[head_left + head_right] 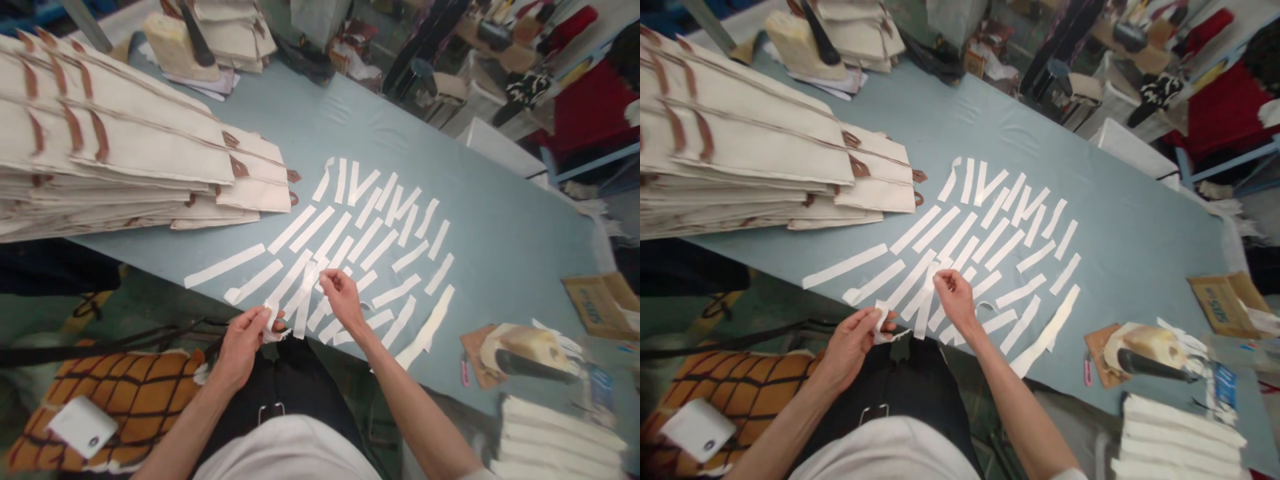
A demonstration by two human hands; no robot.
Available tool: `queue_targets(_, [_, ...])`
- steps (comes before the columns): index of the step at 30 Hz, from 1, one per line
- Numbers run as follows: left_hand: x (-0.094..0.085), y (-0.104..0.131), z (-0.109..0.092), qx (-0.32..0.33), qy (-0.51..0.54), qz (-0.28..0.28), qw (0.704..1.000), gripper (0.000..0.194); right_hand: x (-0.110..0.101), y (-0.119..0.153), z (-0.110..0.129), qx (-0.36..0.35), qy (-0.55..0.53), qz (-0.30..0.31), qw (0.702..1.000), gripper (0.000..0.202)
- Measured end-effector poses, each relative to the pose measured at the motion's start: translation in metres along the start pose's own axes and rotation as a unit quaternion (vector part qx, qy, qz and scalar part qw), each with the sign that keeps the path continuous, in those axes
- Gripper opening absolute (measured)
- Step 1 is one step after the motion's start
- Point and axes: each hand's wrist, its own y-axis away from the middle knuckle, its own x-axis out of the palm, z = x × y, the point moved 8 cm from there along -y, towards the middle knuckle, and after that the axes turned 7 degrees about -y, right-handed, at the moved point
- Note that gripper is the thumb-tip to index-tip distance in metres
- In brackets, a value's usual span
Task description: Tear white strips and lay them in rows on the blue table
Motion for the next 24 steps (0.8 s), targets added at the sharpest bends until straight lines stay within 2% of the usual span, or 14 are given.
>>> queue_targets(3, [-0.011,0.017,-0.018,0.013,0.015,-0.015,1.000,0.047,0.036,0.044,0.032,-0.006,-0.078,0.076,0.994,0.024])
queue_targets(5, [-0.018,0.029,-0.032,0.030,0.019,-0.017,0.999,0.041,0.053,0.065,0.053,0.004,-0.139,0.112,0.984,0.024])
queue_targets(9, [-0.027,0.050,-0.059,0.060,0.029,-0.027,0.997,0.036,0.066,0.085,0.093,0.018,-0.228,0.138,0.964,0.028])
queue_targets(12, [-0.036,0.059,-0.080,0.124,-0.001,-0.063,0.990,0.031,0.072,0.093,0.118,0.009,-0.255,0.135,0.957,0.029])
queue_targets(16, [-0.050,0.066,-0.099,0.207,-0.035,-0.112,0.971,0.021,0.093,0.101,0.128,0.046,-0.257,0.128,0.957,0.028])
queue_targets(20, [-0.063,0.073,-0.102,0.237,-0.045,-0.132,0.961,0.020,0.115,0.108,0.131,0.065,-0.311,0.129,0.939,0.029])
queue_targets(24, [-0.069,0.079,-0.100,0.241,-0.046,-0.129,0.961,0.024,0.122,0.112,0.131,0.058,-0.297,0.102,0.948,0.031])
